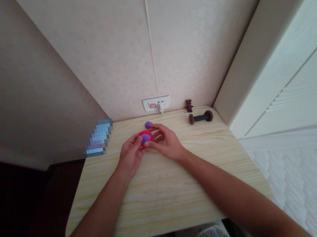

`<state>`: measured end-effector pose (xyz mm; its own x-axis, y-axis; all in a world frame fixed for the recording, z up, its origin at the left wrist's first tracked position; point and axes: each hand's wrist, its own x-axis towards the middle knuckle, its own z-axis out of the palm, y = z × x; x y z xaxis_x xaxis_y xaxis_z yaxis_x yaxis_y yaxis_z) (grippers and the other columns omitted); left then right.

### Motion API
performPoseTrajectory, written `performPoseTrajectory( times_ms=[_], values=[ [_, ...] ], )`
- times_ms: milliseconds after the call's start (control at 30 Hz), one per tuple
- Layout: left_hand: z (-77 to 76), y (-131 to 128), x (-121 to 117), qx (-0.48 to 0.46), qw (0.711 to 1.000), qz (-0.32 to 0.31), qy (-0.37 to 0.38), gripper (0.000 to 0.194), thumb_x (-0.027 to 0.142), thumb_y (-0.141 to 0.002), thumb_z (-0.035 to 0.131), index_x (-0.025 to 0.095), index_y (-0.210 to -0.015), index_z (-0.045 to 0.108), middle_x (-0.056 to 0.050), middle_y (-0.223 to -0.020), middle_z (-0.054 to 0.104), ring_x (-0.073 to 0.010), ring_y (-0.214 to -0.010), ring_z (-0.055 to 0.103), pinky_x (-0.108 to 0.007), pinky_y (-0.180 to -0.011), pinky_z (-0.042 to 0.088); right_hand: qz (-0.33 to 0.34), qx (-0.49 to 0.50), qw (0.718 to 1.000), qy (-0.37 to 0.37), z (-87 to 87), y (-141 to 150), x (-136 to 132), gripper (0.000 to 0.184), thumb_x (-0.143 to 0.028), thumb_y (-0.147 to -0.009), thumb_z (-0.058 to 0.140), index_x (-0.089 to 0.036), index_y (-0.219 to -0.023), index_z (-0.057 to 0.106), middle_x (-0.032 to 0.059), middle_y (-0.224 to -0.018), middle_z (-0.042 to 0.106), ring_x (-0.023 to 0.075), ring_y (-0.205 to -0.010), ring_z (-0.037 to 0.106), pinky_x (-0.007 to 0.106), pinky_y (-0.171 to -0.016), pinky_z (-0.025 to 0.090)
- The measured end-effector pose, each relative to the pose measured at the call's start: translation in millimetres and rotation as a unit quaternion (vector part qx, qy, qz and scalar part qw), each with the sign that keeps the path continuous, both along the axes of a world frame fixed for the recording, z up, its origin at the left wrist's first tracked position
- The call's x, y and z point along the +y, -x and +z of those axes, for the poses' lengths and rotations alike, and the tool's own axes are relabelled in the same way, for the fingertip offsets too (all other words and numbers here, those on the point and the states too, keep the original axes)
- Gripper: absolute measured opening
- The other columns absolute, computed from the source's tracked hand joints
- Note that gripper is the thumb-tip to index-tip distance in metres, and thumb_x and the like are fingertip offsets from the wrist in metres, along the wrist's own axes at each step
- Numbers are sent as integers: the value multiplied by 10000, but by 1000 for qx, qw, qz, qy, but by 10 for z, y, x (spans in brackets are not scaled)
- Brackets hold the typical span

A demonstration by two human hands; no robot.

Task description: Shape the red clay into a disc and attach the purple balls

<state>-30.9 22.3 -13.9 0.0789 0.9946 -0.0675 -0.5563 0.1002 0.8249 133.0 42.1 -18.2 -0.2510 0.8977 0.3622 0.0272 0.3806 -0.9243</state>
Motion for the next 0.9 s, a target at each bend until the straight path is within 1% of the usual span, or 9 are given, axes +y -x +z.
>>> performPoseTrajectory(
  times_ms=[67,100,200,333,433,533,633,800,900],
  values=[
    [2,-6,2,6,1000,8,4,381,352,-706,883,134,-991,758,-73,-934,771,-151,-797,715,-255,-731,571,-45,-71,989,-119,31,-13,-21,651,-466,-780,834,-237,-1344,603,135,-1250,665,239,-995,670,407,-846,599],
    [6,-9,0,10,1000,10,3,383,345,-692,892,135,-980,751,-70,-926,770,-156,-803,720,-250,-724,568,-55,-102,979,-169,48,-20,-31,605,-453,-801,821,-239,-1332,624,137,-1241,665,254,-1040,658,428,-891,588],
    [29,-10,-13,5,1000,17,1,358,352,-696,882,144,-952,743,-61,-911,768,-157,-801,721,-240,-705,562,-57,-149,958,-238,91,-33,-55,389,-406,-889,744,-258,-1245,693,119,-1162,694,263,-1090,654,449,-956,567],
    [64,17,-26,-29,999,8,18,308,346,-760,814,135,-980,762,-93,-945,786,-179,-809,735,-291,-758,581,-80,-146,959,-231,114,-33,-77,342,-374,-923,703,-266,-1247,694,120,-1177,678,269,-1091,652,457,-950,570],
    [69,35,-25,-31,999,-1,27,341,280,-745,824,119,-1042,772,-122,-986,795,-208,-876,750,-331,-844,578,-91,-140,962,-218,111,-31,-81,353,-365,-930,686,-255,-1266,678,116,-1130,659,248,-984,649,431,-869,587],
    [59,36,-20,-31,999,7,13,359,259,-742,835,142,-1077,781,-125,-1091,787,-212,-952,741,-338,-898,559,-88,-135,964,-212,97,-33,-77,370,-343,-928,689,-244,-1283,647,93,-1038,679,217,-862,640,400,-808,585],
    [55,26,-19,-26,999,19,-11,383,252,-729,852,176,-1098,781,-112,-1202,760,-225,-1066,712,-341,-952,535,-90,-119,967,-209,75,-35,-71,365,-313,-916,700,-237,-1267,633,90,-1050,690,207,-851,650,384,-795,583],
    [66,13,-12,-20,999,30,-40,420,228,-677,892,179,-1076,773,-100,-1147,774,-224,-1071,705,-356,-983,518,-82,-91,975,-184,48,-33,-68,418,-315,-881,741,-235,-1269,610,96,-1108,662,204,-877,655,380,-803,594],
    [58,22,3,-33,998,44,-32,407,211,-658,906,180,-1038,768,-81,-1117,778,-198,-1039,708,-332,-959,524,-87,-70,982,-153,42,-44,-59,362,-339,-925,680,-232,-1260,598,105,-1127,653,202,-879,657,386,-807,598]
  ],
)
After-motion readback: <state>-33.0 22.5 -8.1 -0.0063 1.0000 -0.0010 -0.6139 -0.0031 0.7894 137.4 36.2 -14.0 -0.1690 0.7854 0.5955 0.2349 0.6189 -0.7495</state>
